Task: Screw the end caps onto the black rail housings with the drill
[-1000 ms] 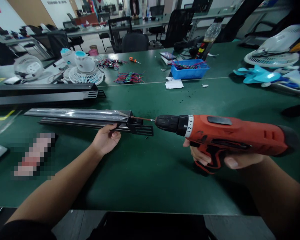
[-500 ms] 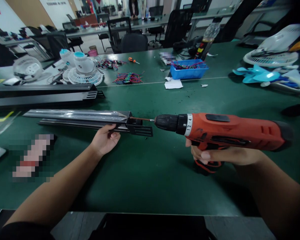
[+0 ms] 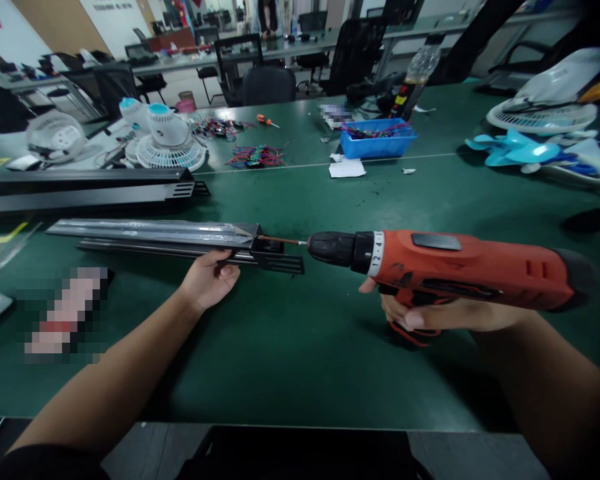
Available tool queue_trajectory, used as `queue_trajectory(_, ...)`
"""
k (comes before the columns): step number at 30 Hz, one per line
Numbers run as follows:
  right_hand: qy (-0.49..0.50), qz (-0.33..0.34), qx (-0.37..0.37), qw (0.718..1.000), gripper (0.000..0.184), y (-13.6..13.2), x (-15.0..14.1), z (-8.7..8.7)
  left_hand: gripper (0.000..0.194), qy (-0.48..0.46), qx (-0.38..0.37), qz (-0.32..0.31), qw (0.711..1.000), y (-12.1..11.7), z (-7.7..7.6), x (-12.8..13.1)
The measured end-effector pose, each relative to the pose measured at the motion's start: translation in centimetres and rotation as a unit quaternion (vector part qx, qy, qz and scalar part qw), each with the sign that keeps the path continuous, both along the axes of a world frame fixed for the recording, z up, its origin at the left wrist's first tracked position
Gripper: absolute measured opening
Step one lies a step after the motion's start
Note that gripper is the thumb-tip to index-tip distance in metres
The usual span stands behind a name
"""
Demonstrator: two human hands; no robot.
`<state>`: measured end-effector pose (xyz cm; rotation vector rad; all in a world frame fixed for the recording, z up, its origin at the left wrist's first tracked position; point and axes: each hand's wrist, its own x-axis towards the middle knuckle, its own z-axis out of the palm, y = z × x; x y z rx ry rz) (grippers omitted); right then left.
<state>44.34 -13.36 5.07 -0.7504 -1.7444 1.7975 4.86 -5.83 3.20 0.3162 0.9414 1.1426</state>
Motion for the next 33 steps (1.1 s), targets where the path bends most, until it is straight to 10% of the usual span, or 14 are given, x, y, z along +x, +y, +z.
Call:
queue_trajectory(8,0.008,0.057,0.034,0.998,0.07,0.4,0.63,-0.42,0.024,0.0,-0.011,-0.01,1.0,0.17,-0.17,-0.34)
queue_trajectory(16,0.011,0.022,0.001,1.0,0.038,0.03,0.2,-0.18,0.024,0.005,-0.008,-0.023,1.0,0.12,-0.11,-0.33)
queue_trajectory(33,-0.044,-0.011,0.049,0.998,0.029,-0.08,0.18,0.38,0.023,-0.021,0.023,-0.026,0.999,0.17,-0.5,-0.47)
